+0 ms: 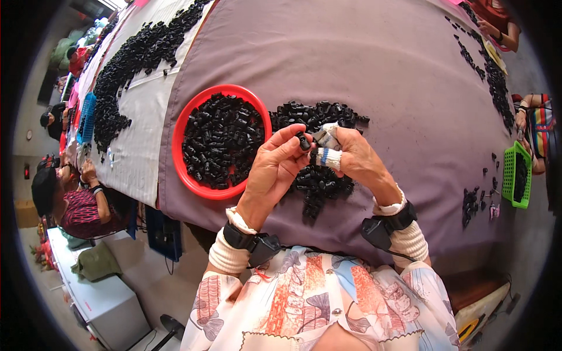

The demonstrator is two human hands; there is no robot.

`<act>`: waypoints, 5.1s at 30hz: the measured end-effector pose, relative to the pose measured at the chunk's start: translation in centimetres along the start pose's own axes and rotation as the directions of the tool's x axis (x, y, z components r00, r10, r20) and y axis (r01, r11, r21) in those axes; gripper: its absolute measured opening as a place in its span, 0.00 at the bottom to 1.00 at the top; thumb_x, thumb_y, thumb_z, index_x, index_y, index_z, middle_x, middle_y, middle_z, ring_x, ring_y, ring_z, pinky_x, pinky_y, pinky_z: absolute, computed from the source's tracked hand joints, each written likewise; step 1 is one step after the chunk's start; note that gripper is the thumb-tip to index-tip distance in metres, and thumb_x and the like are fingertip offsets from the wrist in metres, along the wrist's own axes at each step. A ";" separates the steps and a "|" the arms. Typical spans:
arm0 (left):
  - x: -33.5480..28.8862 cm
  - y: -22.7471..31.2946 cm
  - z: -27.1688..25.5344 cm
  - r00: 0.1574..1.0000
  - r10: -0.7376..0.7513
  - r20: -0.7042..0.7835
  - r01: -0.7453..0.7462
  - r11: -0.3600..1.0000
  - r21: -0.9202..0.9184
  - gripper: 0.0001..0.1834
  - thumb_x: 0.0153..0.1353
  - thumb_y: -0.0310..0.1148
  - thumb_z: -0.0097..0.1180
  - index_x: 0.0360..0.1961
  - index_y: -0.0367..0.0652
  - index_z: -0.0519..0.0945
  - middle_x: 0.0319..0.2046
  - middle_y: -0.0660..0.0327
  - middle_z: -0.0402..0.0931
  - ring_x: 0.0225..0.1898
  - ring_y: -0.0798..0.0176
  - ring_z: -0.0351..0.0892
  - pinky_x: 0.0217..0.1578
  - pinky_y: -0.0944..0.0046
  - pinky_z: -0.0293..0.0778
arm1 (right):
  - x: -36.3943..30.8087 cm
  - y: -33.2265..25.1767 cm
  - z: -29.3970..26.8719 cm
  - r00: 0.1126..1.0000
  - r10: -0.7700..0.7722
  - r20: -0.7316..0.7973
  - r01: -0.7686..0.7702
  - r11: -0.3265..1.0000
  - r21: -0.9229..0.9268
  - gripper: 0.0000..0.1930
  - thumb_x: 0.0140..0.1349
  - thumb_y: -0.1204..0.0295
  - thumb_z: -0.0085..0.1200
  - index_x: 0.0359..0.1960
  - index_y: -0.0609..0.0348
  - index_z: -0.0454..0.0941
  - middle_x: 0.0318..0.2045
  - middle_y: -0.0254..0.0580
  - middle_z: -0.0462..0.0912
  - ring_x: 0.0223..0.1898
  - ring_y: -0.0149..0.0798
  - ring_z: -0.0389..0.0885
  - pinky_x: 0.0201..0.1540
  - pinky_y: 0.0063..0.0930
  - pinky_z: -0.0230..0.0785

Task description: The person picks up a black plastic toggle from a pile, trims excess material from it using a small blade, and places the finished piece into a red plate.

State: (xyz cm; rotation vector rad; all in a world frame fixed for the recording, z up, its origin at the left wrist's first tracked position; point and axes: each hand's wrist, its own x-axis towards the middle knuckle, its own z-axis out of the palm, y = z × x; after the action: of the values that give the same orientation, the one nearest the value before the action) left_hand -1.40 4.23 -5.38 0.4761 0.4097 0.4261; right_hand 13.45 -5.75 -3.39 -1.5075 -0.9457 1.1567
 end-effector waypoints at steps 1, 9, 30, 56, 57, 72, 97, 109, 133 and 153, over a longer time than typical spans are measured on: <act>0.0 -0.1 0.1 1.000 -0.002 -0.001 0.002 1.000 -0.001 0.13 0.61 0.25 0.48 0.47 0.36 0.72 0.38 0.58 0.76 0.40 0.66 0.77 0.43 0.66 0.75 | 0.0 0.1 0.0 1.000 0.002 -0.001 -0.002 1.000 0.001 0.10 0.52 0.69 0.56 0.30 0.62 0.72 0.16 0.30 0.69 0.14 0.23 0.65 0.16 0.20 0.57; 0.1 -0.6 0.3 0.999 0.042 0.010 -0.042 0.995 0.088 0.14 0.60 0.23 0.49 0.48 0.35 0.72 0.38 0.61 0.75 0.37 0.72 0.74 0.40 0.70 0.71 | 0.3 0.6 -0.1 0.999 -0.032 -0.006 0.031 0.994 -0.108 0.13 0.48 0.66 0.58 0.29 0.63 0.72 0.15 0.33 0.68 0.16 0.27 0.66 0.18 0.23 0.58; 0.8 -0.6 0.9 0.998 -0.027 0.058 0.025 0.999 0.036 0.12 0.61 0.24 0.48 0.46 0.35 0.73 0.35 0.58 0.75 0.35 0.69 0.75 0.41 0.67 0.74 | 0.0 -0.2 -1.3 0.999 0.034 0.007 -0.034 0.999 -0.030 0.16 0.48 0.61 0.61 0.28 0.61 0.73 0.13 0.30 0.68 0.14 0.23 0.66 0.14 0.19 0.57; 0.7 -0.9 0.9 0.998 -0.043 0.034 0.041 0.997 0.063 0.11 0.61 0.25 0.48 0.45 0.34 0.74 0.37 0.59 0.75 0.36 0.68 0.75 0.39 0.66 0.74 | 0.4 0.7 -1.2 0.992 -0.066 0.104 0.092 0.959 -0.269 0.14 0.47 0.64 0.58 0.25 0.65 0.72 0.17 0.46 0.74 0.19 0.39 0.70 0.25 0.31 0.64; 0.6 -1.0 1.0 0.999 -0.040 0.012 0.039 0.997 0.071 0.11 0.61 0.25 0.49 0.45 0.35 0.74 0.37 0.59 0.75 0.36 0.68 0.75 0.39 0.66 0.74 | 0.4 0.8 -1.2 0.991 -0.083 0.108 0.108 0.960 -0.257 0.14 0.47 0.65 0.58 0.25 0.65 0.72 0.17 0.47 0.73 0.19 0.39 0.70 0.25 0.32 0.64; 0.5 -1.3 0.9 0.997 -0.080 -0.013 0.080 0.997 0.023 0.13 0.61 0.26 0.49 0.47 0.34 0.72 0.37 0.58 0.75 0.37 0.68 0.75 0.41 0.67 0.73 | 0.5 0.8 -1.3 0.997 0.012 0.082 0.007 0.974 -0.226 0.18 0.47 0.60 0.60 0.25 0.64 0.71 0.16 0.39 0.72 0.19 0.35 0.69 0.24 0.31 0.62; 0.6 -1.8 -0.8 0.999 -0.031 0.033 0.026 0.992 0.125 0.14 0.60 0.26 0.51 0.48 0.36 0.72 0.38 0.60 0.76 0.35 0.70 0.76 0.39 0.64 0.76 | -0.4 0.8 -0.8 0.994 0.106 0.040 -0.106 0.994 0.003 0.11 0.54 0.68 0.56 0.33 0.62 0.73 0.18 0.31 0.71 0.16 0.23 0.65 0.17 0.20 0.58; 0.6 -1.6 -0.1 0.999 -0.002 -0.041 0.009 0.984 0.177 0.13 0.59 0.25 0.51 0.46 0.34 0.74 0.32 0.60 0.76 0.30 0.70 0.74 0.35 0.68 0.73 | -0.4 0.8 -0.4 0.994 0.107 0.034 -0.109 0.990 0.090 0.09 0.56 0.69 0.51 0.34 0.62 0.72 0.15 0.29 0.68 0.14 0.23 0.65 0.15 0.20 0.56; 0.8 -1.5 -0.1 0.996 0.081 -0.042 -0.076 0.992 0.105 0.11 0.61 0.30 0.50 0.43 0.37 0.75 0.30 0.62 0.76 0.26 0.72 0.74 0.31 0.70 0.73 | 0.4 1.1 -0.6 0.997 0.058 0.048 -0.053 0.994 -0.100 0.13 0.51 0.65 0.55 0.31 0.62 0.72 0.15 0.33 0.70 0.13 0.25 0.66 0.15 0.22 0.57; 0.4 -1.2 0.3 0.998 0.018 -0.065 -0.006 0.982 0.187 0.11 0.63 0.32 0.48 0.41 0.36 0.76 0.33 0.63 0.76 0.29 0.74 0.72 0.31 0.73 0.71 | 0.7 1.0 -0.8 0.989 0.039 0.141 -0.006 0.974 -0.227 0.19 0.46 0.59 0.59 0.28 0.65 0.73 0.19 0.47 0.75 0.21 0.38 0.72 0.25 0.32 0.64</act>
State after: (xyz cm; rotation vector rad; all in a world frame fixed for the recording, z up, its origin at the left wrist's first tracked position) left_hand -0.57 3.29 -5.83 0.6481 0.5136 0.4179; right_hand 14.44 -5.46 -4.41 -1.6347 -1.1947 1.2202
